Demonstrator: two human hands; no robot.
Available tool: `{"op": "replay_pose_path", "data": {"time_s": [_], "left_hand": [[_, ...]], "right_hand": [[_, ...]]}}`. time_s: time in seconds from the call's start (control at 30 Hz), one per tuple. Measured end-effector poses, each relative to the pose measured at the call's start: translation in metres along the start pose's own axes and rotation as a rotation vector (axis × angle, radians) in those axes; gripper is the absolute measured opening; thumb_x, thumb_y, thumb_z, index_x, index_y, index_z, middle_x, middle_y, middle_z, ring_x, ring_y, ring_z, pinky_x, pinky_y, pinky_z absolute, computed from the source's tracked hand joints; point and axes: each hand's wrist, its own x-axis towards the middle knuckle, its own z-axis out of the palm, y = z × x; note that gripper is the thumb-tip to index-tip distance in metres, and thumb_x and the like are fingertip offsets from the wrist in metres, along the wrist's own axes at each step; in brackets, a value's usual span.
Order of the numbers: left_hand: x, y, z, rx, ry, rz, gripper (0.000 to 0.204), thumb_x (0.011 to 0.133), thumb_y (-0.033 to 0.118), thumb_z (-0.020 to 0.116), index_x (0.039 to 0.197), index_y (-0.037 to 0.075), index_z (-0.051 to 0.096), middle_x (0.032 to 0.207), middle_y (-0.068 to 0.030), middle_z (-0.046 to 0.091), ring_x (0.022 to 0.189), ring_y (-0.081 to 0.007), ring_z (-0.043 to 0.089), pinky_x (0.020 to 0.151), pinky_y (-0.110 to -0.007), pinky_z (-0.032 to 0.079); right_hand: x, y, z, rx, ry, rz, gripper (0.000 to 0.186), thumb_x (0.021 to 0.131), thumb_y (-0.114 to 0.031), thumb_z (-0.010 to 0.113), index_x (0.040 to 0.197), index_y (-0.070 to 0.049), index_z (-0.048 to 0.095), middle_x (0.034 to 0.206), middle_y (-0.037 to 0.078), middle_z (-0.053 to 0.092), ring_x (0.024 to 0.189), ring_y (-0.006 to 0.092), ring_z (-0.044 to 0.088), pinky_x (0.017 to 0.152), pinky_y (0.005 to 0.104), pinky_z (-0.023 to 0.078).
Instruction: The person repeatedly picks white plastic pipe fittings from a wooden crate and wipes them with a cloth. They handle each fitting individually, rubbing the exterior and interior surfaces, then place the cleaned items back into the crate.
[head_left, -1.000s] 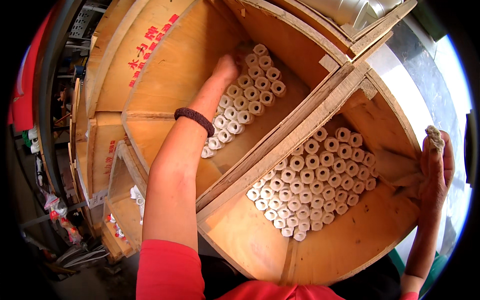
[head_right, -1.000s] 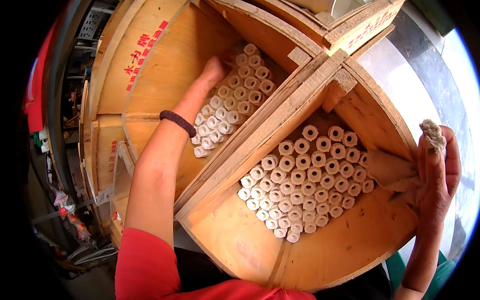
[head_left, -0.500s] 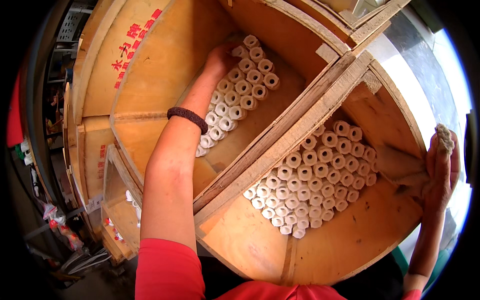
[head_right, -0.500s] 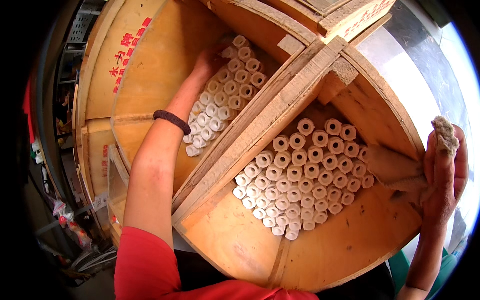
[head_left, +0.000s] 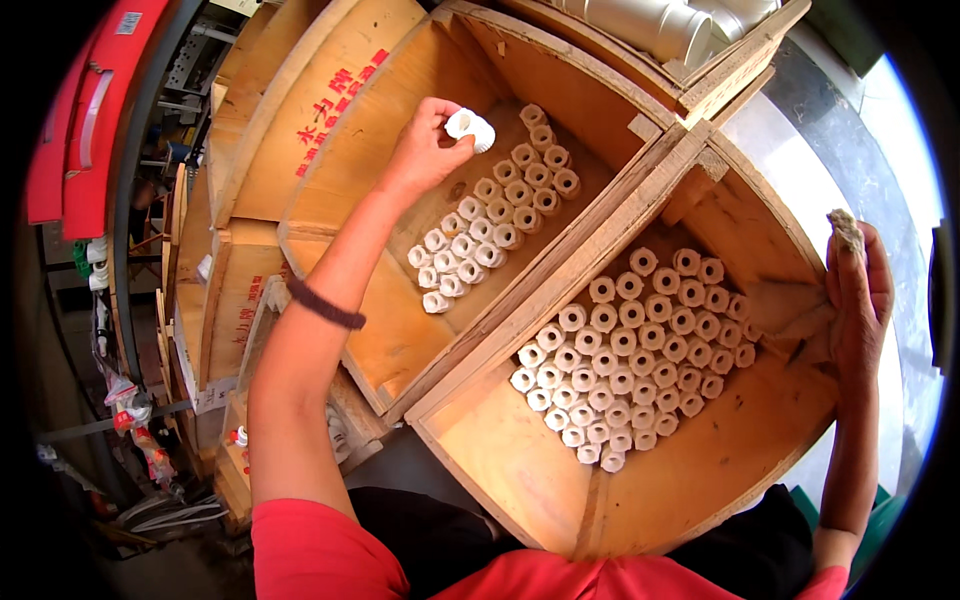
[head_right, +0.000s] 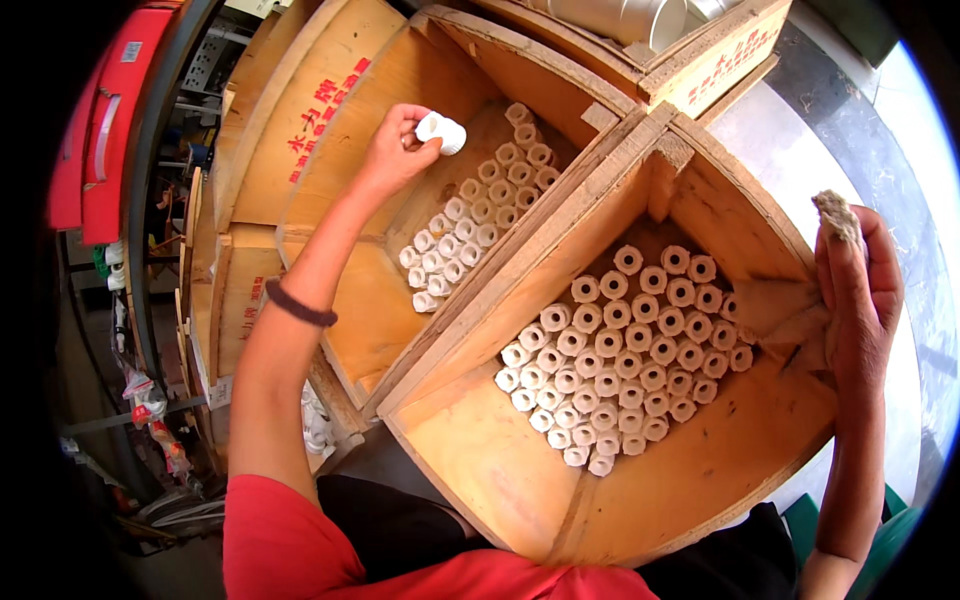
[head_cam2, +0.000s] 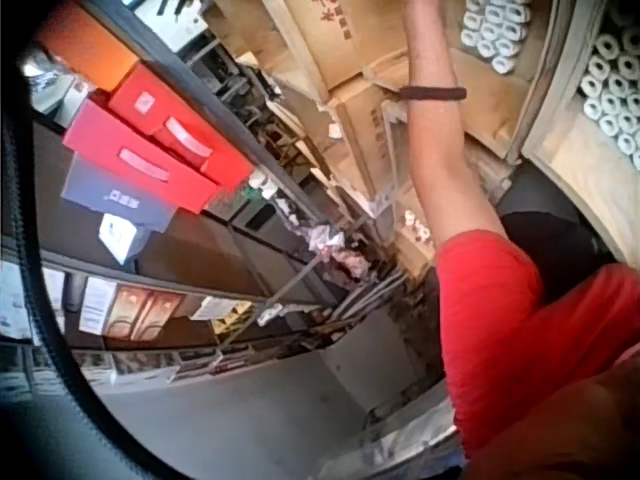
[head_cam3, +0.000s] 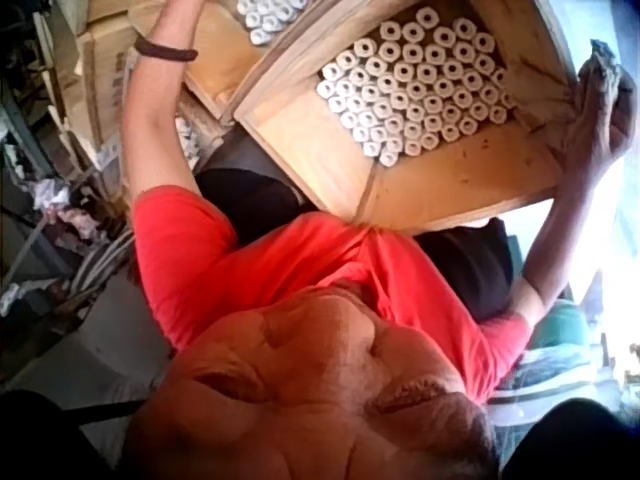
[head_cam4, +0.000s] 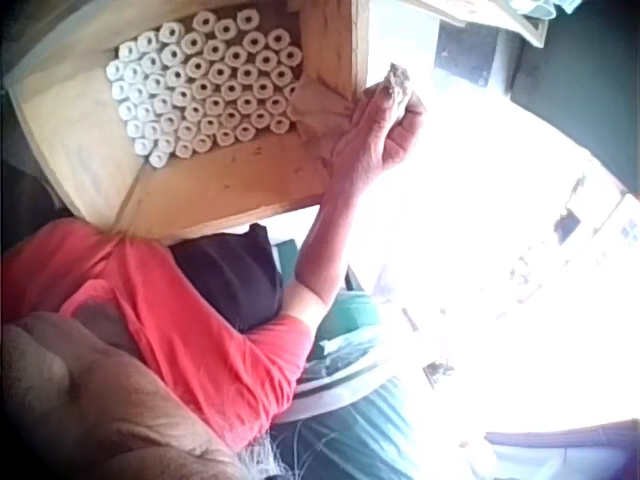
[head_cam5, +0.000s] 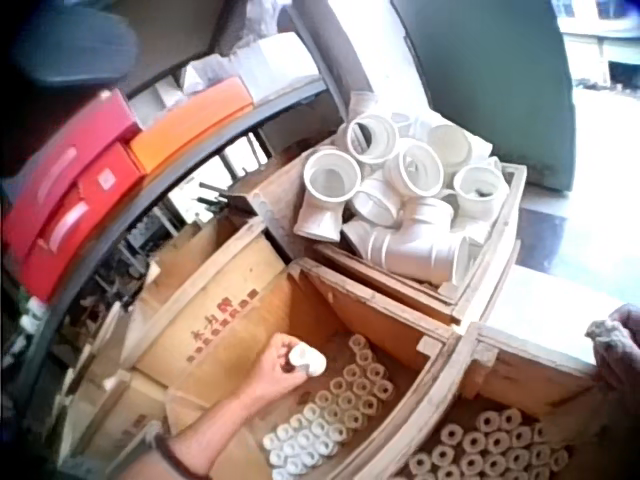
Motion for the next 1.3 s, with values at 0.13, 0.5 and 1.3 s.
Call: {"op": "replay_pose_path", "data": {"time_s": [0.13,0.5,1.3], "left_hand": [[-0.047,0.064,-0.007,-0.208,-0.009,0.004,0.036,0.083,0.002,0.065,0.114,0.002,0.047,0.103,-0.0065,0.060,0.091,-0.0104,0.059,0.080,-0.025,0.050],[-0.145,0.150,0.018,-0.349,-0.287,0.045,0.043,0.078,-0.002,0.066,0.116,0.005,0.048,0.113,-0.0055,0.056,0.105,-0.0130,0.056,0.094,-0.031,0.047],[-0.202,0.134,0.023,-0.521,-0.269,0.194,0.044,0.080,-0.002,0.072,0.119,0.004,0.050,0.117,-0.0063,0.056,0.110,-0.0143,0.054,0.099,-0.032,0.042]], "right_hand": [[0.000,-0.005,0.004,-0.046,-0.026,-0.043,0.021,0.099,-0.025,0.057,0.113,-0.011,0.057,0.086,-0.007,0.052,0.072,-0.0014,0.042,0.062,0.0122,0.032],[0.010,-0.006,0.019,-0.268,-0.084,-0.056,0.020,0.097,-0.023,0.057,0.108,-0.007,0.057,0.087,-0.005,0.055,0.079,0.0020,0.048,0.072,0.0172,0.040],[-0.092,-0.104,0.151,-0.376,-0.548,-0.505,0.026,0.080,-0.010,0.074,0.103,-0.002,0.062,0.087,0.010,0.059,0.083,0.0231,0.062,0.070,0.0313,0.051]]}}
